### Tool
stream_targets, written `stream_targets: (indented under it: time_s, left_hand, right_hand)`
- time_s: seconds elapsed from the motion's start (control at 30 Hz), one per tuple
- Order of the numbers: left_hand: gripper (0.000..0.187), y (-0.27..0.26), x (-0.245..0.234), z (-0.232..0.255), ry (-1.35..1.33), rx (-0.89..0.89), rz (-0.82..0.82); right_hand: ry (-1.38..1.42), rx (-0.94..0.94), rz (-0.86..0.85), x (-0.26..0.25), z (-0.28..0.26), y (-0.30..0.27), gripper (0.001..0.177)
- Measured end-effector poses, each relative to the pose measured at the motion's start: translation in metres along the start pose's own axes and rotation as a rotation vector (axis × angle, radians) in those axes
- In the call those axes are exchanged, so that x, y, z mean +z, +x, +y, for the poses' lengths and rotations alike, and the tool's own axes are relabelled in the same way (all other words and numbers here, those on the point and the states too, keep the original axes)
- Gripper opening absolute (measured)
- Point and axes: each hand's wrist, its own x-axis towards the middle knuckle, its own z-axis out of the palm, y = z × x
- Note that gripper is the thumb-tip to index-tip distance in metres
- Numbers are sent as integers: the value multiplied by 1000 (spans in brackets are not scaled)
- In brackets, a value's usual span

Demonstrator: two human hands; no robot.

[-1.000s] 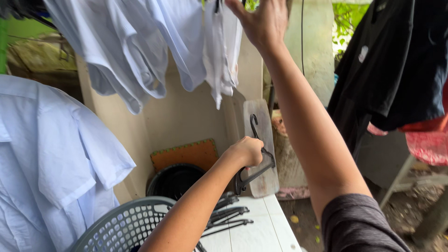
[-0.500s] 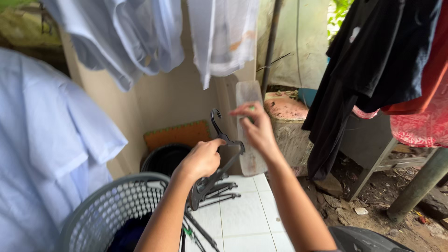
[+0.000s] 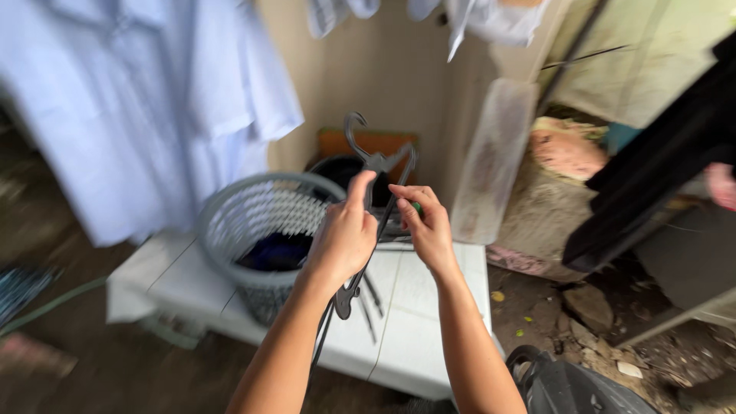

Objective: The person hangs shirts and tank tops on a rack. They take items from a basket, place them on hangers, and then hang the hangers onto the outdoor rack.

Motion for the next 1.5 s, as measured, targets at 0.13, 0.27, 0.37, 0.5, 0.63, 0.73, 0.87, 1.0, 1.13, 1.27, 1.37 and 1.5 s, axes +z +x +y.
stream_targets:
  time_s: [0.13, 0.27, 0.37, 0.5, 0.63, 0.73, 0.87, 1.0, 1.13, 1.27, 1.37, 1.5]
  left_hand:
    - [70, -62, -39, -9, -17, -240, 57]
    - [78, -118, -68, -28, 49, -336, 208]
    - [76, -163, -88, -53, 268, -398, 185]
    - [68, -214, -102, -83, 382, -336, 188]
    - [63, -241, -116, -107, 41, -585, -28]
    - [59, -251, -118, -128, -74, -712, -194]
    - [71, -258, -86, -174, -571, -855, -250]
    - [69, -242, -35, -238, -867, -784, -162]
    - [65, -220, -1, -268, -1260, -1186, -139]
    - [46, -201, 23, -290, -1266, -1143, -385]
    - [38, -191, 49, -296, -1236, -1003, -523]
    - [33, -171, 66, -298, -1126, -955, -638]
  right_hand:
    - [-19, 25, -114, 30, 4, -30, 22]
    - [126, 41, -246, 69, 21, -58, 22]
    - [169, 74, -328, 105, 26, -81, 22]
    - [-7, -144, -446, 142, 16, -124, 24]
    - [-74, 45, -480, 174, 2, -155, 16]
    - [-58, 77, -506, 188, 0, -167, 10]
    - [-150, 189, -596, 196, -8, -172, 36]
    - [-467, 423, -738, 208, -27, -178, 58]
    - [-649, 611, -739, 224, -29, -183, 67]
    - [-419, 634, -533, 223, -12, -188, 54]
    - [-420, 665, -391, 215, 4, -186, 46]
    - [-676, 606, -303, 194, 17, -184, 49]
